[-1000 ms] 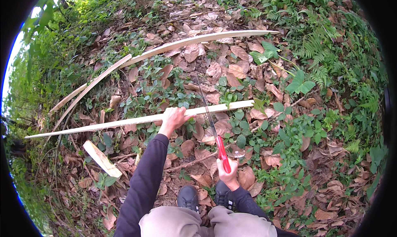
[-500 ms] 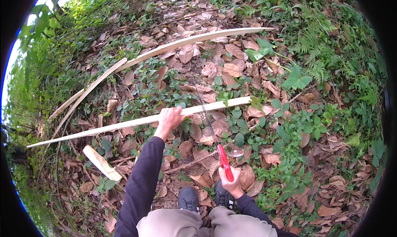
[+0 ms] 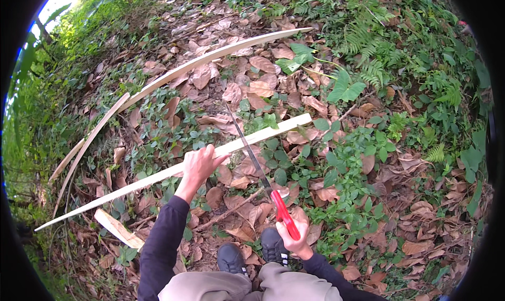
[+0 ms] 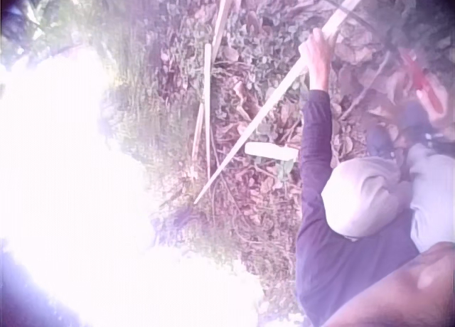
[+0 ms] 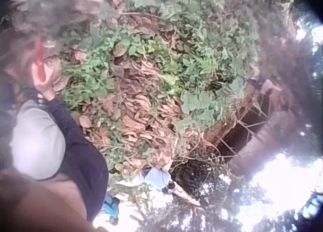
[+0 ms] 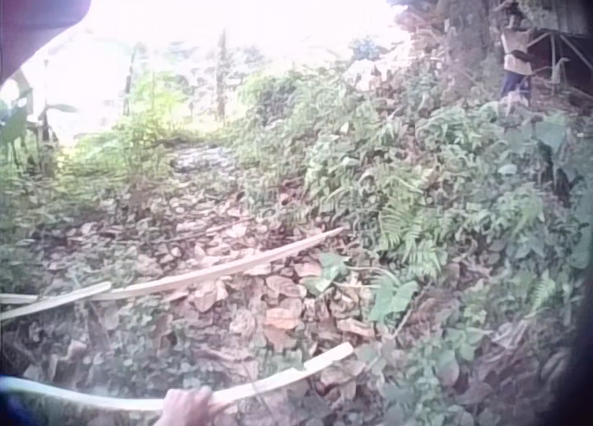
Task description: The person uses a red folding saw to cut a long, thin piece of light-colored wood resting on the forest floor. They hold the wood steady with their left hand while sawing with their right hand, creating a repetitive back-and-forth motion to slice through the material.
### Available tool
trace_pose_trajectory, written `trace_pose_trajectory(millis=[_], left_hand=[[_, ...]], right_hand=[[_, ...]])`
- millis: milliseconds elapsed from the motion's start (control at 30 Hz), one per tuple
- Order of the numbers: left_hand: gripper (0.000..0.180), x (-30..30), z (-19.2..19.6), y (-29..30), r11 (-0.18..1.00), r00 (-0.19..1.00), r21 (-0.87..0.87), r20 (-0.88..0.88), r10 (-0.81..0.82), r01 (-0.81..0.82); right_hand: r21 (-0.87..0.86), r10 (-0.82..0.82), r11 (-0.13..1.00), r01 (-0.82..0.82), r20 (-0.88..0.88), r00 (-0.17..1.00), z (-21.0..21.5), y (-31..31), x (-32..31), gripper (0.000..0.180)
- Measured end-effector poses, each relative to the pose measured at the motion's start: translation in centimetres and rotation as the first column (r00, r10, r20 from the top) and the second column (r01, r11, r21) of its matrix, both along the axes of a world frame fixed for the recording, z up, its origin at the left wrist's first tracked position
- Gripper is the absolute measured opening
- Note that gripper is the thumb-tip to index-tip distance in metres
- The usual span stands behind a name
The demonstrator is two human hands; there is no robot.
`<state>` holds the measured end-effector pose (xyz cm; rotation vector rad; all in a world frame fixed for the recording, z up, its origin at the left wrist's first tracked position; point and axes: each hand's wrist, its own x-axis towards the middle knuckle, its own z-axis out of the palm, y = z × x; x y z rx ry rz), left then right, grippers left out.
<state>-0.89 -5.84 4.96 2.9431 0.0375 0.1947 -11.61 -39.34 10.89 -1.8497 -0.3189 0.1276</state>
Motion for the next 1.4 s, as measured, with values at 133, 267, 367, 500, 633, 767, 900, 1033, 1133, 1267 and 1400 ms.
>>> trace_pose_trajectory(millis=[133, 267, 367, 500, 633, 767, 900, 1033, 1133, 1267, 1400], left_hand=[[0.055, -0.7, 0.4, -2.5, 0.997, 0.996, -0.003, 0.036, -0.078, 0.078], [0.057, -0.9, -1.9, -4.6, 0.989, 0.988, 0.042, 0.058, -0.145, 0.142], [0.057, -0.8, -2.4, -4.7, 0.99, 0.99, 0.038, -0.014, -0.139, 0.139], [0.055, -0.5, -2.7, -4.2, 0.99, 0.989, -0.005, 0.048, -0.141, 0.142], [0.057, 0.1, -2.9, -2.6, 0.994, 0.993, -0.039, -0.047, -0.104, 0.102], [0.06, -0.8, -3.8, -1.9, 0.991, 0.992, -0.101, -0.086, -0.091, 0.082], [0.063, 0.0, -3.9, -1.6, 0.994, 0.996, -0.086, -0.062, -0.07, 0.065], [0.063, -0.1, -1.6, -2.5, 0.995, 0.997, -0.066, -0.025, -0.079, 0.077], [0.061, -0.1, 1.0, -3.6, 0.995, 0.997, -0.059, -0.021, -0.078, 0.076], [0.059, -0.8, 0.9, -6.0, 0.981, 0.982, -0.11, -0.078, -0.169, 0.16], [0.059, -1.1, -1.8, -8.2, 0.977, 0.975, -0.12, -0.119, -0.19, 0.176]], right_hand=[[-0.055, -0.03, 0.998, 0.03, -0.007, 1.0, 1.9, -1.9, -2.0, 0.016], [-0.026, -0.045, 0.999, 0.045, 0.005, 0.999, 0.1, -3.3, -4.3, 0.023], [-0.016, -0.059, 0.998, 0.059, 0.01, 0.998, -1.0, -3.1, -4.3, 0.024], [-0.053, -0.051, 0.997, 0.051, 0.008, 0.999, -0.7, -2.0, -3.6, 0.024], [0.007, -0.076, 0.997, 0.076, 0.023, 0.997, -2.5, -0.6, -3.0, 0.024], [-0.07, -0.071, 0.995, 0.073, 0.033, 0.997, -2.3, -0.7, -3.8, 0.023], [-0.124, -0.031, 0.991, 0.044, 0.1, 0.994, -2.2, -2.6, -5.7, 0.024], [-0.046, -0.085, 0.995, 0.089, 0.088, 0.992, 0.2, -2.4, -5.6, 0.024], [-0.05, -0.056, 0.997, 0.06, 0.089, 0.994, 1.9, -3.7, -5.4, 0.026], [-0.027, -0.113, 0.993, 0.115, 0.061, 0.992, 1.5, -7.1, -6.2, 0.029], [-0.091, -0.153, 0.984, 0.152, -0.001, 0.988, 0.4, -9.5, -6.6, 0.027]])
